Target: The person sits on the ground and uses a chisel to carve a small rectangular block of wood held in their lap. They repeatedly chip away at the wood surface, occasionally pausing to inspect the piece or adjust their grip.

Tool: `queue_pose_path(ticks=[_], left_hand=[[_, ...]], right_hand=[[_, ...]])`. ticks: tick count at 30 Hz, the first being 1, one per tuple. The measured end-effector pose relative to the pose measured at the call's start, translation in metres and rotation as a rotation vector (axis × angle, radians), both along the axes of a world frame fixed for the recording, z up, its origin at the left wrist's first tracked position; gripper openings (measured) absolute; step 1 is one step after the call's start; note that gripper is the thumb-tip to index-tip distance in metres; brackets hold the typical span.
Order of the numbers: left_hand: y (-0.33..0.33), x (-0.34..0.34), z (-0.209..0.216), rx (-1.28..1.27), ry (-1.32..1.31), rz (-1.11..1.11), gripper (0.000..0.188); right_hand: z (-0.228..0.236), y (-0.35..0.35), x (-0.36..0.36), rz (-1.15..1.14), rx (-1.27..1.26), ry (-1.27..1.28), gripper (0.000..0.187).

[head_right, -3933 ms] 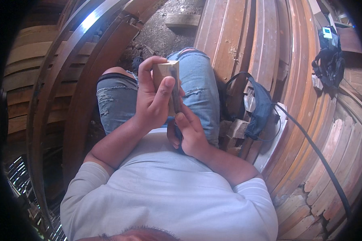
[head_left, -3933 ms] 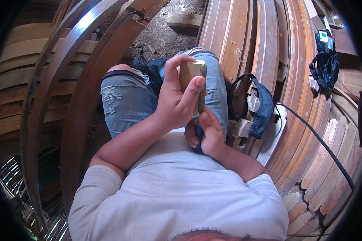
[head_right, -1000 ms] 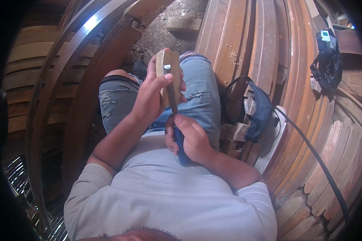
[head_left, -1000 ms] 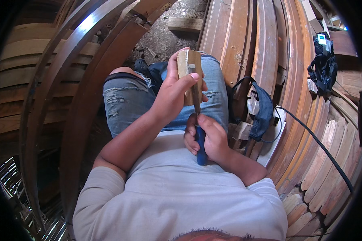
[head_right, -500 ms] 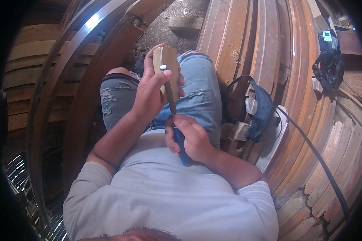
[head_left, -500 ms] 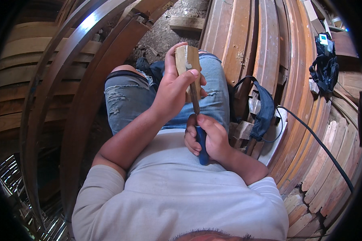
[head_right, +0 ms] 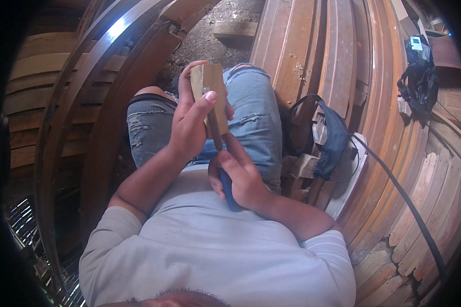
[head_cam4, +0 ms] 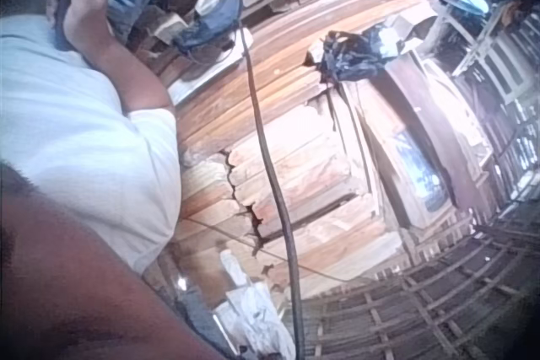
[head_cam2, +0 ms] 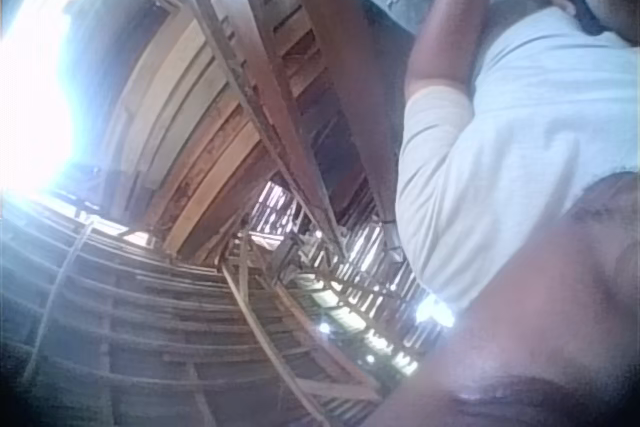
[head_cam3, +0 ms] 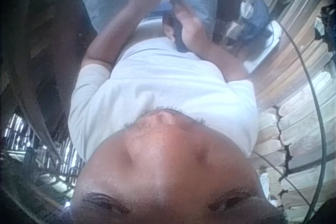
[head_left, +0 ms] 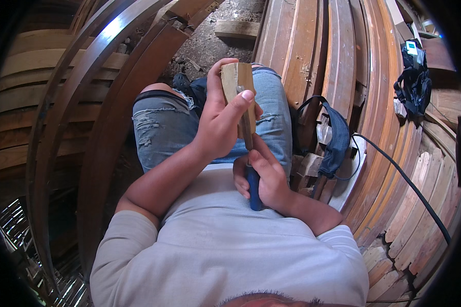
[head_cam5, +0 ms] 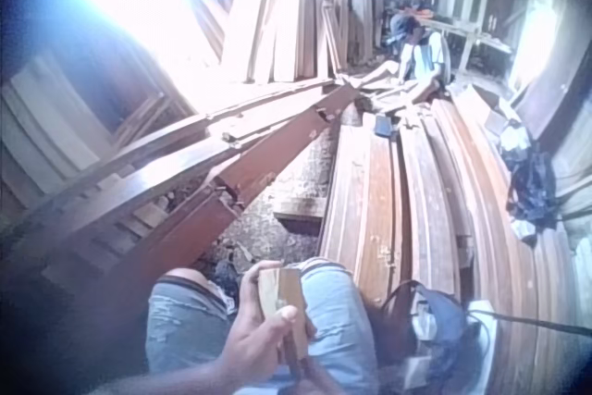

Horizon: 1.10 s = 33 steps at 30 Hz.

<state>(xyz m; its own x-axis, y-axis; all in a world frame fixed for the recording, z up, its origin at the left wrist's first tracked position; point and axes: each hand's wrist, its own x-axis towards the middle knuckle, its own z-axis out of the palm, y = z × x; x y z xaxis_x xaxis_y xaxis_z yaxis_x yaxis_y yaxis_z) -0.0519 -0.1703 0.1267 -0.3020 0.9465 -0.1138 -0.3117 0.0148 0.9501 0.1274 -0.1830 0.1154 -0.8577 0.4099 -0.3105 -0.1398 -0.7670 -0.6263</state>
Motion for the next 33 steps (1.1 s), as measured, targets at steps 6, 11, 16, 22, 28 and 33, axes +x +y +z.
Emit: queue_pose_path(ticks=[6,11,16,22,28,33], left_hand=[[-0.003,0.003,0.002,-0.015,-0.001,-0.002,0.063],[-0.011,0.01,-0.002,0.008,-0.004,-0.041,0.059],[-0.018,0.021,-0.004,0.025,0.078,-0.079,0.066],[-0.007,0.012,-0.002,0.012,0.102,-0.002,0.075],[0.0,0.002,0.002,-0.05,0.047,0.031,0.078],[0.002,0.003,-0.002,-0.013,0.025,0.019,0.075]], right_hand=[[-0.002,-0.002,0.001,-0.001,0.008,0.043,0.059],[-0.003,-0.005,0.001,-0.053,-0.006,0.007,0.059],[0.001,0.0,0.002,-0.101,-0.047,-0.036,0.063],[-0.003,0.005,0.003,-0.016,-0.013,0.101,0.068],[-0.006,0.005,0.004,0.069,-0.086,0.122,0.065],[-0.006,0.002,0.004,0.036,-0.116,0.135,0.063]])
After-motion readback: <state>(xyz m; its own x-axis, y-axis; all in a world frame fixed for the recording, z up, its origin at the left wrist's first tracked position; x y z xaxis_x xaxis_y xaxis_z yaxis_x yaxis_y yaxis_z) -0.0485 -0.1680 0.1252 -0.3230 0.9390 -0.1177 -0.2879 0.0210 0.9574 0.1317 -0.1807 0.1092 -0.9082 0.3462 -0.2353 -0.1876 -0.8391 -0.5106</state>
